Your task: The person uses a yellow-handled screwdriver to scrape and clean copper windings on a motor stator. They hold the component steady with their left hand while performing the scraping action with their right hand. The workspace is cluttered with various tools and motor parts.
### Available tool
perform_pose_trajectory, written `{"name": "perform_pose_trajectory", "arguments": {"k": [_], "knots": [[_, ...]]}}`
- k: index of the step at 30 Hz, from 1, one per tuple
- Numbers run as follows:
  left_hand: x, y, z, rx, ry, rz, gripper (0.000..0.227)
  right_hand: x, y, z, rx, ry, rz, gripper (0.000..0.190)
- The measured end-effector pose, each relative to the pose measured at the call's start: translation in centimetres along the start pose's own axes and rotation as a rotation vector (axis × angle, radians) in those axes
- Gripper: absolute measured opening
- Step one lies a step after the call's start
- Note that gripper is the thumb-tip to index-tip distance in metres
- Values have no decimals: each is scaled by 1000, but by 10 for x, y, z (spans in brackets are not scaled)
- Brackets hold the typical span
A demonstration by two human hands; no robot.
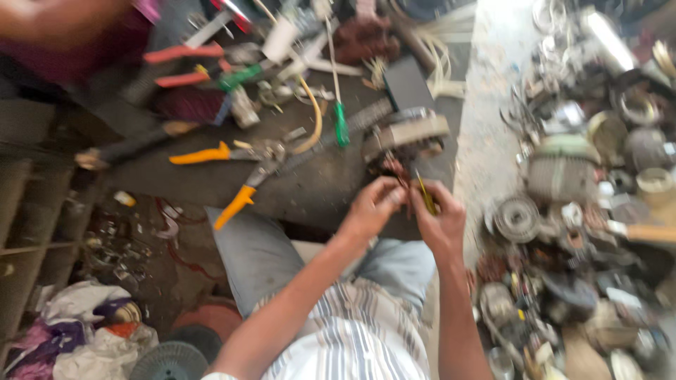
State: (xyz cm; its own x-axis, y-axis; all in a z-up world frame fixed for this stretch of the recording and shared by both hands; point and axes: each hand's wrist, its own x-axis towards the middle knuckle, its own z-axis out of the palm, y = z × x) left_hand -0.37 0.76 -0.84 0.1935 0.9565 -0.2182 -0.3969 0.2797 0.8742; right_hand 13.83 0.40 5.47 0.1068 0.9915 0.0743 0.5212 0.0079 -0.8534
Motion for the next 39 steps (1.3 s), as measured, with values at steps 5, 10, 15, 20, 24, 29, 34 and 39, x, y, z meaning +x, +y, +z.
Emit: {"name": "perform_pose_trajectory", "arguments": {"k": [5,10,15,20,24,29,34,39], "knots": [[-7,14,8,280,124,87,22,-17,20,6,30,35,-88,21],[-11,22,7,202,156,33,21,-23,52,21,349,-10,219,21],[-8,13,3,176,149,66,20,-24,59,21,477,-82,325,19],[3,14,1,18,193,-27,40,-25,40,19,504,-105,122,19],[-4,29,0,305,244,-76,45,-28,22,11,107,43,-149,17],[-5,38,1,247,252,-93,44,-27,-5,4,-74,93,-273,27],[-9,53,0,575,323,83,25,-31,-46,6,-267,67,-371,35],[-21,74,4,573,298,64,27,-29,-59,-3,-315,-45,-360,48]]}}
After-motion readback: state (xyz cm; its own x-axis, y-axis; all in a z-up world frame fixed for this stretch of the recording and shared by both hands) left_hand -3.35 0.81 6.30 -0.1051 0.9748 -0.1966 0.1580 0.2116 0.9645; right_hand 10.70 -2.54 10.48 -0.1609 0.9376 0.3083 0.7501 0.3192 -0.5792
